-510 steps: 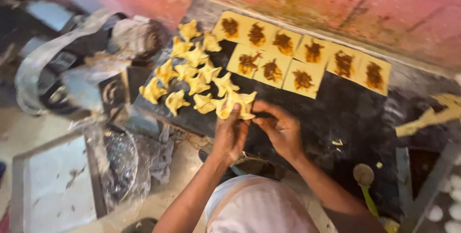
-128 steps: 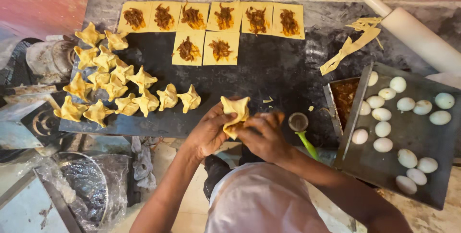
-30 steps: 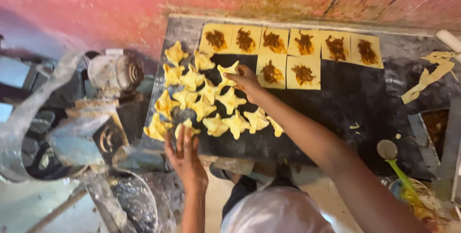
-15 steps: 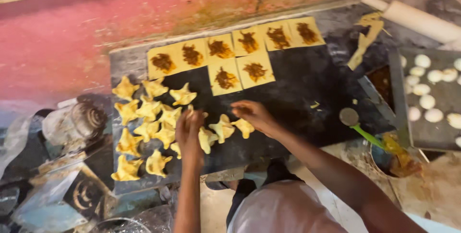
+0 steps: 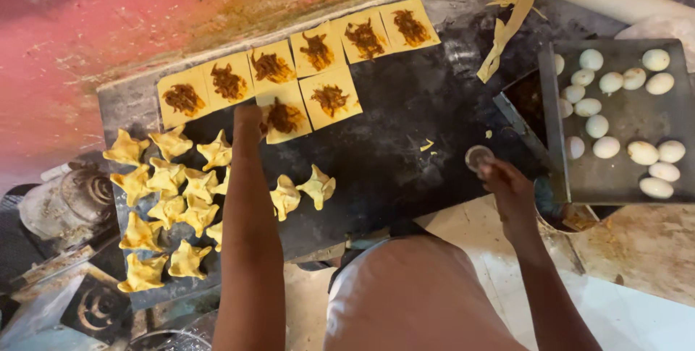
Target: The person folds squares of dough containing a brown filling into star-shaped pouches on a workbench, occasionally placing a boiled egg inside the dough before closing it by hand.
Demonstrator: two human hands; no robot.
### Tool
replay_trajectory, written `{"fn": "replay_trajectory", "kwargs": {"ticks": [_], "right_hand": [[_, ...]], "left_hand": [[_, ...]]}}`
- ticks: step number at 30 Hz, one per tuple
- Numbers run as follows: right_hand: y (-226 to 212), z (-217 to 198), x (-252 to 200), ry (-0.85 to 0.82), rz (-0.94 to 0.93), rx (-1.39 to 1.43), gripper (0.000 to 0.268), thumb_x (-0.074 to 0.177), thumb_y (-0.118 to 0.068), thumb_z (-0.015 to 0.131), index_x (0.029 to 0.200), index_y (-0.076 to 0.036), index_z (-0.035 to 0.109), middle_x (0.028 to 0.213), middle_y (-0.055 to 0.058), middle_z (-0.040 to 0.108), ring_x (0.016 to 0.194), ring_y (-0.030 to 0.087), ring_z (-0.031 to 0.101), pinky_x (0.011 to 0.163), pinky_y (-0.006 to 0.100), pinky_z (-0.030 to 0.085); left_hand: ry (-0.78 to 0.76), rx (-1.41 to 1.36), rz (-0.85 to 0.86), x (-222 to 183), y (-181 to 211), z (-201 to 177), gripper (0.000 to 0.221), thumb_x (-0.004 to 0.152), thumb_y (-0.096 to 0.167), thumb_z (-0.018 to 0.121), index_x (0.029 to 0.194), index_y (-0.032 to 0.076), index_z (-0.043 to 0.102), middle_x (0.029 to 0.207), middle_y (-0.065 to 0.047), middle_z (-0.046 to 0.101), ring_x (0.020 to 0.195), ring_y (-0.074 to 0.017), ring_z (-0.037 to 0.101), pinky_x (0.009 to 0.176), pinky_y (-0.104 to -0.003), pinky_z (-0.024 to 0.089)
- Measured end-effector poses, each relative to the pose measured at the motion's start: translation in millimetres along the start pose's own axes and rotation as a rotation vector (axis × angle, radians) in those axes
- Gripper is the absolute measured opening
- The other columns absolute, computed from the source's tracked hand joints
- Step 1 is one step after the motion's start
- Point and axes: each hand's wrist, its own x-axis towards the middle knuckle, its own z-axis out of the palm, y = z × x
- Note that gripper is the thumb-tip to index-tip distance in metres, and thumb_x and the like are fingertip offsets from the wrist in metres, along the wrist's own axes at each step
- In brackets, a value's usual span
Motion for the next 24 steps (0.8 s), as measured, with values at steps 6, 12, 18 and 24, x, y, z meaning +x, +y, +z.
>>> {"fn": "replay_trajectory", "kwargs": {"ticks": [6,12,18,24], "right_hand": [[4,-3,21,-0.013,0.033,0.005,0.039,0.098,-0.024,0.069,0.132,-0.004,0.069,0.114,0.005,0.072,0.100,0.009,0.066,0.082,0.024,0.051],[-50,54,70,-0.238,-0.067,-0.005,0.042,0.099,-0.021,0.065,0.137,-0.004,0.062,0.122,0.005,0.072,0.105,0.010,0.067,0.086,0.026,0.050],[-92,105,86,-0.386,-0.202,0.025,0.038,0.102,-0.020,0.063,0.136,-0.003,0.063,0.123,0.006,0.071,0.110,0.010,0.067,0.094,0.025,0.052],[-86,117,80,-0.462,-0.222,0.053,0.037,0.101,-0.014,0.065,0.136,-0.001,0.064,0.123,0.010,0.071,0.110,0.013,0.066,0.097,0.027,0.052]], "left_hand": [[0.142,0.351,0.005,-5,-1,-8,0.027,0.090,0.014,0.071,0.071,0.000,0.057,0.058,-0.009,0.051,0.044,-0.0185,0.044,0.039,-0.038,0.033],[-0.061,0.341,0.438,-4,-20,-20,0.013,0.092,0.015,0.070,0.084,0.005,0.069,0.066,-0.007,0.061,0.052,-0.0168,0.054,0.049,-0.033,0.041],[-0.369,-0.411,0.092,-23,-20,-14,0.027,0.099,0.021,0.048,0.118,0.008,0.062,0.107,-0.007,0.071,0.094,-0.0197,0.071,0.083,-0.033,0.059],[-0.548,-0.685,0.184,-85,-18,5,0.044,0.106,0.026,0.042,0.139,-0.001,0.055,0.128,-0.014,0.067,0.113,-0.0271,0.067,0.094,-0.037,0.059]]}}
